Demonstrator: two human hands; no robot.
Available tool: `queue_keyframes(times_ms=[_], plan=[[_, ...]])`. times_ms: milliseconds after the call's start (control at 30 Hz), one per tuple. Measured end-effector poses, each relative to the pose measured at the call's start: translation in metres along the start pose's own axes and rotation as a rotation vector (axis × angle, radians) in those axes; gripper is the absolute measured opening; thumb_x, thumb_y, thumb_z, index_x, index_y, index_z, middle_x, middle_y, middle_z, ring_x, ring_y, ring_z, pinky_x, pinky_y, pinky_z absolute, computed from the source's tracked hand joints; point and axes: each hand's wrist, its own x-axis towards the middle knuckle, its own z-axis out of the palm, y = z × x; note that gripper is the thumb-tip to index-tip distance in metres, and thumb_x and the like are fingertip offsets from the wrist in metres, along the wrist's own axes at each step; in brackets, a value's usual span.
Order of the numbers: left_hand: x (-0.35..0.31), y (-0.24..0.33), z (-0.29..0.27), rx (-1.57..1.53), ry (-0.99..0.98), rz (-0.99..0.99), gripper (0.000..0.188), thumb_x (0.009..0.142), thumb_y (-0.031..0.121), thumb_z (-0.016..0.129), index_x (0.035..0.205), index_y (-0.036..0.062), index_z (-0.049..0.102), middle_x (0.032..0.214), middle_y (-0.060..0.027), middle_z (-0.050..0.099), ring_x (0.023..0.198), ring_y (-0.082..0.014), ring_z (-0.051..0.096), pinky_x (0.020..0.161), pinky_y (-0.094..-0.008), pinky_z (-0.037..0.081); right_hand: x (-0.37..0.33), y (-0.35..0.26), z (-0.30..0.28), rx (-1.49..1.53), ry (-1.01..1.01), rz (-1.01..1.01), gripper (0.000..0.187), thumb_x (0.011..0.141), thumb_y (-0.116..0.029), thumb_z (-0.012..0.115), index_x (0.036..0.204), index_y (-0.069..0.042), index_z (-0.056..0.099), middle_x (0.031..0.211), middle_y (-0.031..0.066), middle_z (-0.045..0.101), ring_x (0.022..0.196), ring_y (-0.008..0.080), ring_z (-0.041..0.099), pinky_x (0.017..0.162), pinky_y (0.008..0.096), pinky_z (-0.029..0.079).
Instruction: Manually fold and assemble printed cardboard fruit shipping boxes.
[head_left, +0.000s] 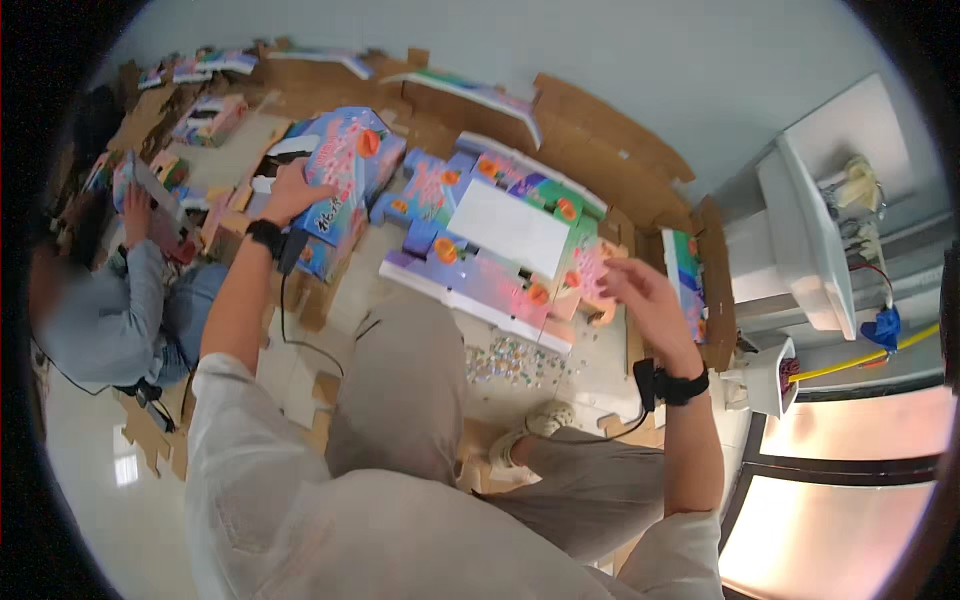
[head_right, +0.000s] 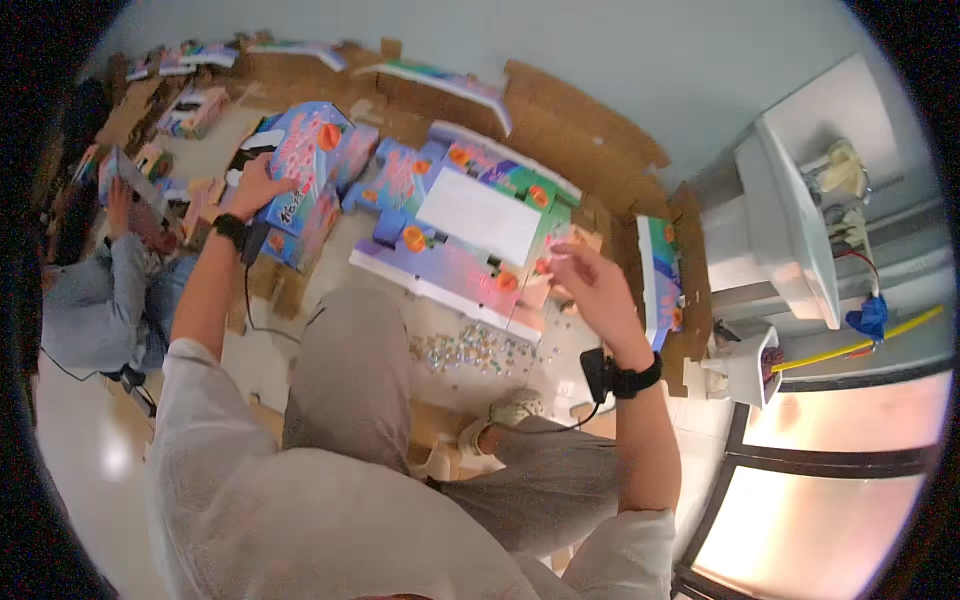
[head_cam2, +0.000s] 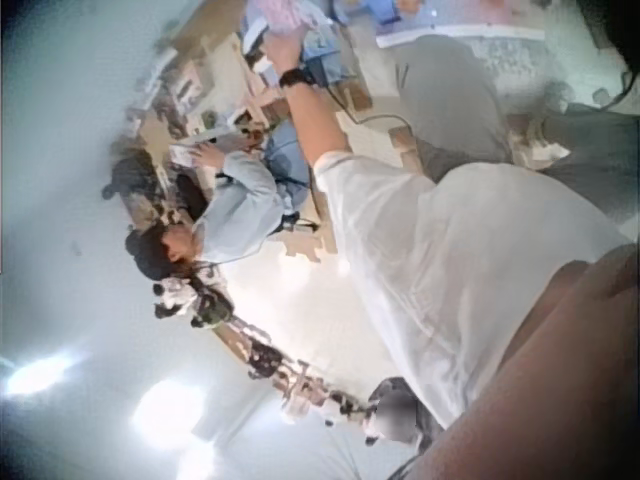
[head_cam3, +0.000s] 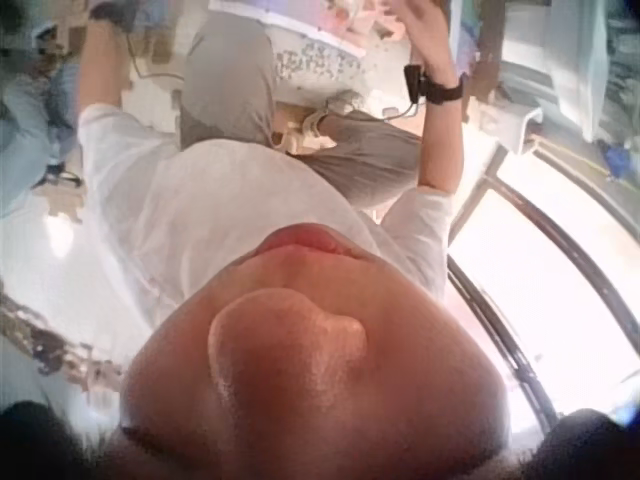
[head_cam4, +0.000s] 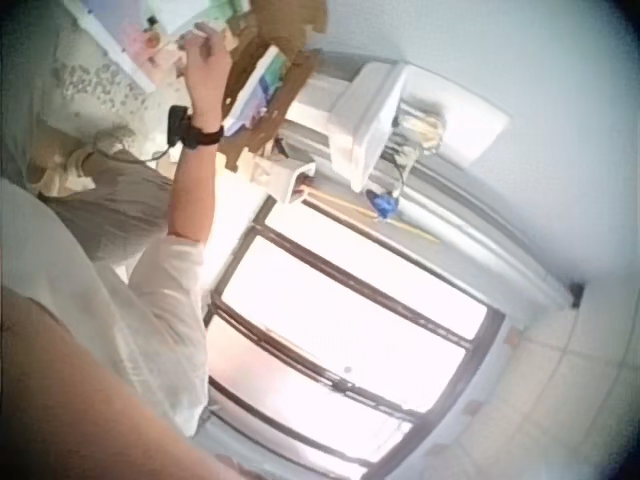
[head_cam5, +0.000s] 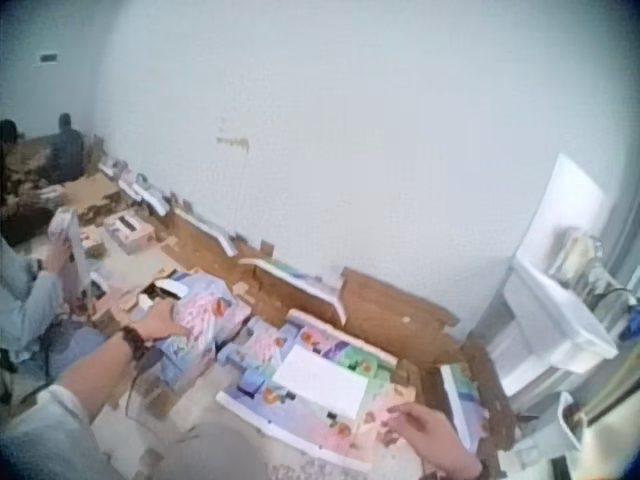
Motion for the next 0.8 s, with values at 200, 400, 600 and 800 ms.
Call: queue_keyframes(times_ms=[200,400,600,800], plan=[[-0.125,0.150,-0.134,-0.310,0.179,0.740,0.081,0.065,0.030,0.091,0.134,0.0018,0.060,0.125,-0.0204,0.059,0.115,-0.0369,0.057,0.107,-0.0456,0.044,-0.025,-0.017,0.029,0.214,0.035,-0.049,0.045,0.109,-0.027,0.060,0.144,0.001,0.057,0.128,0.0140,0.072,0.117,0.0226,0.070,0.098,0.0339,0.054],[-0.234,0.279,-0.167,0.200,0.164,1.151,0.072,0.061,0.013,0.086,0.128,0.0073,0.063,0.116,-0.0113,0.062,0.117,-0.0321,0.056,0.114,-0.0528,0.035,-0.050,-0.021,0.023,0.849,0.069,-0.364,0.082,0.108,-0.037,0.062,0.167,-0.001,0.017,0.156,0.0209,0.049,0.137,0.0283,0.055,0.113,0.0404,0.045],[-0.256,0.355,-0.130,0.419,0.145,1.417,0.063,0.068,0.004,0.080,0.129,0.0060,0.063,0.119,-0.0083,0.063,0.124,-0.0287,0.055,0.117,-0.0531,0.033,-0.092,-0.030,-0.018,0.717,0.410,-0.546,0.109,0.088,-0.014,0.085,0.166,0.000,0.010,0.140,0.0166,0.056,0.117,0.0212,0.062,0.099,0.0363,0.053],[-0.270,0.411,-0.107,-0.116,-0.181,1.312,0.072,0.076,0.021,0.090,0.139,0.0050,0.057,0.133,-0.0155,0.061,0.127,-0.0373,0.055,0.113,-0.0483,0.042,-0.092,-0.029,-0.018,0.806,0.765,-0.444,0.105,0.079,-0.015,0.090,0.157,0.005,0.023,0.125,0.0136,0.064,0.107,0.0171,0.065,0.089,0.0322,0.056]])
